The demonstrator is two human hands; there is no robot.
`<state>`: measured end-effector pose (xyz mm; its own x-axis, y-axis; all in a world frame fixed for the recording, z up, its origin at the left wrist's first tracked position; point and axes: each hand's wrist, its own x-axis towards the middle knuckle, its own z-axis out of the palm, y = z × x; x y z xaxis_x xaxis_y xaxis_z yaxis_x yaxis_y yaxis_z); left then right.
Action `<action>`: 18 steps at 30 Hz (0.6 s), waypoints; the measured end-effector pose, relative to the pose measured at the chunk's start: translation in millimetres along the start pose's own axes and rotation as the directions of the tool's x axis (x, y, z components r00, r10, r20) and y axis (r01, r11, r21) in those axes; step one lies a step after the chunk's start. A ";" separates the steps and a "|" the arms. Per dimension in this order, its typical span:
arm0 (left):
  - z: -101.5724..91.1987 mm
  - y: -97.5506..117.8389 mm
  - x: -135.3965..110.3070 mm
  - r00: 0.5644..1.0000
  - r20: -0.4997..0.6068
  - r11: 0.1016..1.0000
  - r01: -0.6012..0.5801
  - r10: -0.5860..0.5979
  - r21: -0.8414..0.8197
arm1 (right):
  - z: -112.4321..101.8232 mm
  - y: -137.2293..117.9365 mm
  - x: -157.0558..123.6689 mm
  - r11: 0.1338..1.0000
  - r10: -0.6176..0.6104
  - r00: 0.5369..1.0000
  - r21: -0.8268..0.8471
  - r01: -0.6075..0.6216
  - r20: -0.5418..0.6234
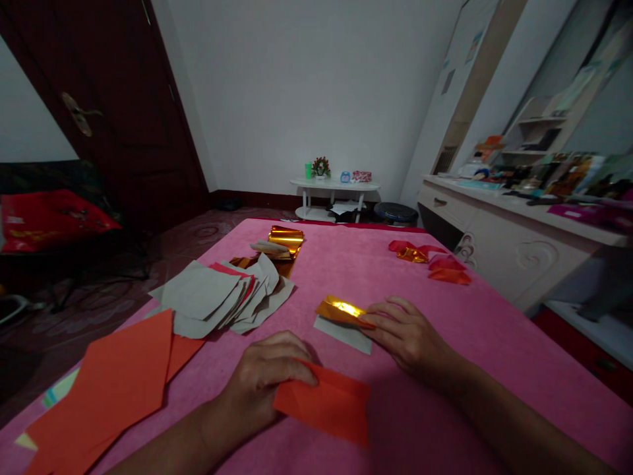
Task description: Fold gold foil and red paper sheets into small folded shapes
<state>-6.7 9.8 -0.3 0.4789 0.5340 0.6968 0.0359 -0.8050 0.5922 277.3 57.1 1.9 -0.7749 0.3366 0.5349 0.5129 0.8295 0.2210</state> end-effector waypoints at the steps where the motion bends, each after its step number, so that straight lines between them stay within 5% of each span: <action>1: 0.0 -0.1 -0.1 1.000 0.001 1.000 0.003 -0.003 0.000 | -0.2 0.1 1.1 1.000 0.008 1.000 0.017 -0.008 0.003; 6: 0.5 -0.1 -0.1 1.000 -0.008 1.000 0.020 -0.021 -0.018 | 2.7 1.0 2.1 0.994 0.057 0.998 0.096 -0.059 0.023; 9: 0.1 -1.5 -1.6 0.992 -0.067 0.994 0.106 -0.108 -0.038 | 8.3 2.1 2.1 0.954 0.239 0.968 0.169 -0.249 0.077; 11: -0.7 -2.9 -2.9 0.964 -0.125 0.972 0.230 -0.234 -0.049 | 13.8 3.0 2.7 0.881 0.383 0.908 0.229 -0.414 0.168; 13: -1.5 -3.9 -3.6 0.893 -0.205 0.916 0.393 -0.401 -0.082 | 19.6 3.8 3.1 0.794 0.479 0.841 0.284 -0.537 0.250; 15: -1.8 -4.5 -3.4 0.774 -0.270 0.820 0.541 -0.572 -0.188 | 23.8 3.9 2.6 0.735 0.538 0.795 0.308 -0.605 0.280; 18: -1.7 -4.9 -2.1 0.614 -0.246 0.655 0.635 -0.750 -0.409 | 22.5 0.0 2.4 0.703 0.595 0.763 0.296 -0.647 0.255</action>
<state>-9.4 13.1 -4.0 0.0511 0.9952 0.0836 -0.0312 -0.0821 0.9961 267.1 68.0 -15.2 -0.3800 0.8634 0.3318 0.7524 0.4972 -0.4321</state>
